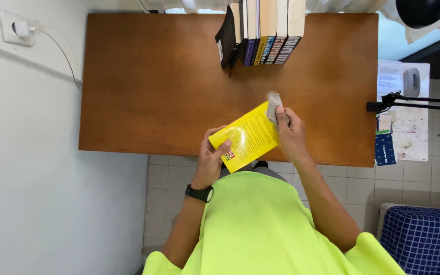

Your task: Cleaning several books, a notebook, and a remote control with a cloth and then organizing them into a pile on a desk.

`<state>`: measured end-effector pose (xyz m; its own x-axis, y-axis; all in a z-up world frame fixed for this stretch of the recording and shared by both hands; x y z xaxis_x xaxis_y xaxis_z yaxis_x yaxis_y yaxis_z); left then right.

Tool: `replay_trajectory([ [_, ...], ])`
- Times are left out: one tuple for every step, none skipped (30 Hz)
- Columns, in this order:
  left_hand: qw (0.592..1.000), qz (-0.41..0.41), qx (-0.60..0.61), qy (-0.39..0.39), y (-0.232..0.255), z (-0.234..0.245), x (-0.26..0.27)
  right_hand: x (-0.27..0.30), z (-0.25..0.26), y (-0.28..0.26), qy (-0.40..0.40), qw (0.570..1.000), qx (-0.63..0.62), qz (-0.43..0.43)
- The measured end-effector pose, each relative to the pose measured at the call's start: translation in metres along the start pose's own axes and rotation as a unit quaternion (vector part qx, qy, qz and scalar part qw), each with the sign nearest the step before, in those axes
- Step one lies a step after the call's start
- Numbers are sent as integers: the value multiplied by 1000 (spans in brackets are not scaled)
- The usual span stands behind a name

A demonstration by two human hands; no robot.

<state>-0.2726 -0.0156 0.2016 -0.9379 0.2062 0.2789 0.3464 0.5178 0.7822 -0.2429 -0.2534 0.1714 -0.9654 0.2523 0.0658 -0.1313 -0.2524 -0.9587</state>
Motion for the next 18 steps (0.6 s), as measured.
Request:
replay_trajectory([
  [1000, 1, -1, -1, -6, 13, -1, -1, -1, -5, 2, 1000, -1, -1],
  [998, 31, -5, -59, -14, 23, -3, -3, -1, -10, 25, 998, 49, -11],
  [991, 61, -9, -117, -21, 34, -3, -3, 0, -16, 48, 994, 100, -22],
  [991, 63, -9, -118, -19, 30, -4, -8, 1, -17, 50, 994, 99, -24],
  [979, 100, -79, -159, -19, 25, -6, -13, -1, -19, 16, 994, 105, -5],
  [959, 136, -148, -199, -18, 21, -7, -19, -2, -21, -18, 994, 110, 14],
  [959, 138, -148, -199, -18, 8, -6, -15, -5, -34, -18, 994, 110, 13],
  [968, 112, -149, -169, -16, -3, -6, -11, -8, -49, -9, 990, 129, 64],
  [975, 86, -149, -140, -15, -15, -7, -8, -11, -63, 1, 982, 147, 115],
  [975, 87, -149, -141, -20, -15, -5, -9, -13, -57, 2, 982, 147, 114],
  [982, 69, -133, -117, -23, -15, -4, -12, -14, -51, 30, 993, 75, 80],
  [988, 50, -116, -94, -27, -14, -4, -14, -16, -45, 58, 997, 2, 46],
  [988, 51, -116, -92, -29, -12, -1, -9, -16, -46, 57, 997, 1, 45],
  [990, 30, -112, -81, -31, -10, 1, -5, -16, -47, 53, 996, -51, 49],
  [991, 9, -108, -72, -33, -9, 1, -1, -15, -49, 51, 992, -104, 52],
  [991, 10, -109, -73, -34, -4, -1, 1, -17, -46, 51, 992, -104, 52],
  [991, 9, -120, -63, -37, 0, -1, 4, -18, -40, 55, 989, -136, 4],
  [990, 9, -131, -54, -40, 5, -1, 8, -19, -34, 58, 983, -168, -44],
])
Point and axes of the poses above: each hand's wrist, its own x-axis away from the middle knuckle, its own z-axis out of the back of the hand, y = z × x, the point moved 2 cm from there along -x, towards the middle knuckle
